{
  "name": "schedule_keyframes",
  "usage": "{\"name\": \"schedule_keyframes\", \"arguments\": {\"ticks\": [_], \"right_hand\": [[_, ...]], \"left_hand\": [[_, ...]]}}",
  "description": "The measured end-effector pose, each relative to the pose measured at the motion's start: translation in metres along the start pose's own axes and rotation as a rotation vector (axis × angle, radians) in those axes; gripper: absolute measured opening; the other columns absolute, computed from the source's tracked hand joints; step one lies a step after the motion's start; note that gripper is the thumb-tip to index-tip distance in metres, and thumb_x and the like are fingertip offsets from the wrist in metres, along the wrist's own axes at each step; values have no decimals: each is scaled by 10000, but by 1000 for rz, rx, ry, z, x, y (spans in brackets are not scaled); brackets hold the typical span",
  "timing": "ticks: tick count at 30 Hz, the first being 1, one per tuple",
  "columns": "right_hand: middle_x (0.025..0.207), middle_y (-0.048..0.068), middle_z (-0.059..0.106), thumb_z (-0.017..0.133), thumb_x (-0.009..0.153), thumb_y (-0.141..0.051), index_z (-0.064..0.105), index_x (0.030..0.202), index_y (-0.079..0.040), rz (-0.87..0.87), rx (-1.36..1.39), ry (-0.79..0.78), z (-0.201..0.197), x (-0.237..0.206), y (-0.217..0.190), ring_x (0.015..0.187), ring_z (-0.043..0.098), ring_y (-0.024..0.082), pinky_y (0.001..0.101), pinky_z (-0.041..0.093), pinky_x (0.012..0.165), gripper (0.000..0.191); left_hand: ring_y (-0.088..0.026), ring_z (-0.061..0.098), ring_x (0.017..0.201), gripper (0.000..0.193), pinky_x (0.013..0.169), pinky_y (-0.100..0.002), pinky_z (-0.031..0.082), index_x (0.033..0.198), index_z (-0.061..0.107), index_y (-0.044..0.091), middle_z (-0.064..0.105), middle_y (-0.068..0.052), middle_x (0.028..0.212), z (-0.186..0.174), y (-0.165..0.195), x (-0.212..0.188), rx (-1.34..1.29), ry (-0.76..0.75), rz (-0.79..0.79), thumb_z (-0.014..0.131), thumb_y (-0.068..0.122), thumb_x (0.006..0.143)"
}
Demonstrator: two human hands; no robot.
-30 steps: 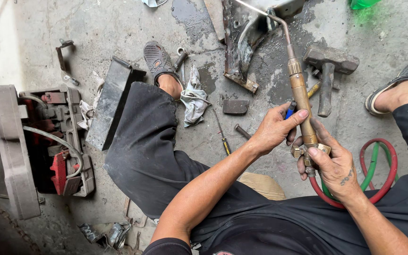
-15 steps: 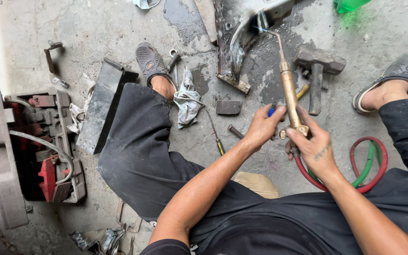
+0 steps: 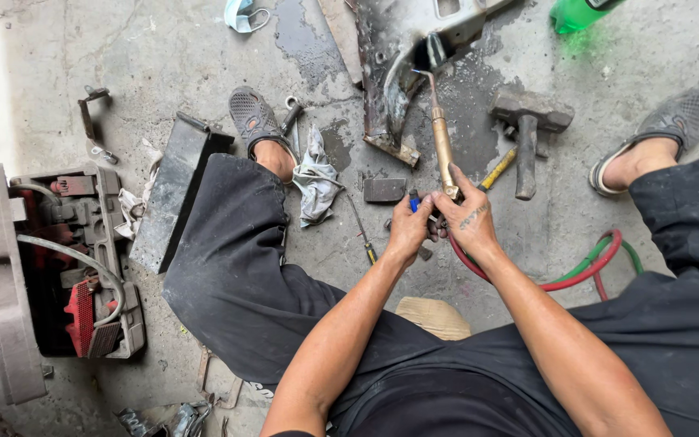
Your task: The person sits on the workshop floor and uses a gas torch to heat a metal bracket, adjusting the torch and lighter repeatedly. They then set the torch down, pick up a hammer, and strike the heated bracket while holding a cloth, wiping and repositioning the part on the floor.
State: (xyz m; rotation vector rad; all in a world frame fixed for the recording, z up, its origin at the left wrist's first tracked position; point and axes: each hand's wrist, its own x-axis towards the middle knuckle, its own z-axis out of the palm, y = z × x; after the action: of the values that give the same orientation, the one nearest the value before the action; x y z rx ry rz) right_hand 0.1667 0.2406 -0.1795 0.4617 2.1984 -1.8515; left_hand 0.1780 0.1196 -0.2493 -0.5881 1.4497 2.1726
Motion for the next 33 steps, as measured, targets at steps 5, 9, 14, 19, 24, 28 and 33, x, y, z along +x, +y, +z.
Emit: {"name": "schedule_keyframes", "arguments": {"ticks": [5, 9, 14, 19, 24, 28, 33], "right_hand": [[722, 52, 654, 665, 963, -158, 425, 1561, -24, 83, 5, 13, 0, 3, -5, 510, 578, 79, 273, 479, 418, 659], [715, 49, 652, 661, 961, -164, 415, 1568, -47, 96, -9, -8, -1, 7, -13, 501, 585, 83, 271, 485, 421, 665], [727, 53, 653, 661, 963, -174, 425, 1573, -56, 78, -39, -11, 1, 11, -16, 502, 579, 87, 278, 488, 424, 665], [752, 52, 671, 639, 977, -201, 384, 1580, -75, 104, -95, -24, 0, 13, -16, 523, 604, 88, 283, 507, 421, 666], [745, 72, 656, 642, 979, -203, 390, 1585, -71, 126, -87, -7, -1, 13, -16, 527, 593, 101, 294, 499, 425, 669], [756, 55, 661, 638, 971, -199, 377, 1588, -77, 130, -57, -19, -1, 14, -17, 537, 603, 92, 289, 510, 428, 681], [726, 57, 664, 634, 970, -187, 378, 1592, -97, 109, -95, -31, 2, 19, -21, 527, 599, 91, 289, 508, 444, 679]], "left_hand": [[-135, 570, 479, 240, 405, -274, 440, 1042, 558, 16, 598, -51, 647, -4, -9, 13, 10, -46, 22, 558, 254, 1070], [-128, 566, 495, 258, 418, -278, 450, 1020, 561, 8, 612, -50, 666, -6, -9, 22, 34, -47, 34, 560, 260, 1080], [-112, 549, 501, 268, 420, -266, 452, 1025, 590, 6, 605, -43, 662, -11, -1, 24, 51, -77, 22, 555, 267, 1076], [-101, 531, 507, 252, 411, -266, 444, 1043, 593, 12, 601, -35, 672, -9, 3, 27, 60, -47, -35, 557, 261, 1062], [-97, 517, 501, 244, 403, -267, 431, 1058, 574, 14, 589, -38, 664, -5, 1, 29, 58, -57, -41, 555, 257, 1070], [-103, 515, 491, 226, 392, -272, 428, 1063, 535, 24, 583, -39, 665, -4, 1, 29, 45, -32, -39, 539, 250, 1070], [-100, 519, 497, 235, 395, -270, 434, 1070, 542, 11, 582, -42, 672, -7, 7, 32, 43, -39, -3, 522, 246, 1077]]}}
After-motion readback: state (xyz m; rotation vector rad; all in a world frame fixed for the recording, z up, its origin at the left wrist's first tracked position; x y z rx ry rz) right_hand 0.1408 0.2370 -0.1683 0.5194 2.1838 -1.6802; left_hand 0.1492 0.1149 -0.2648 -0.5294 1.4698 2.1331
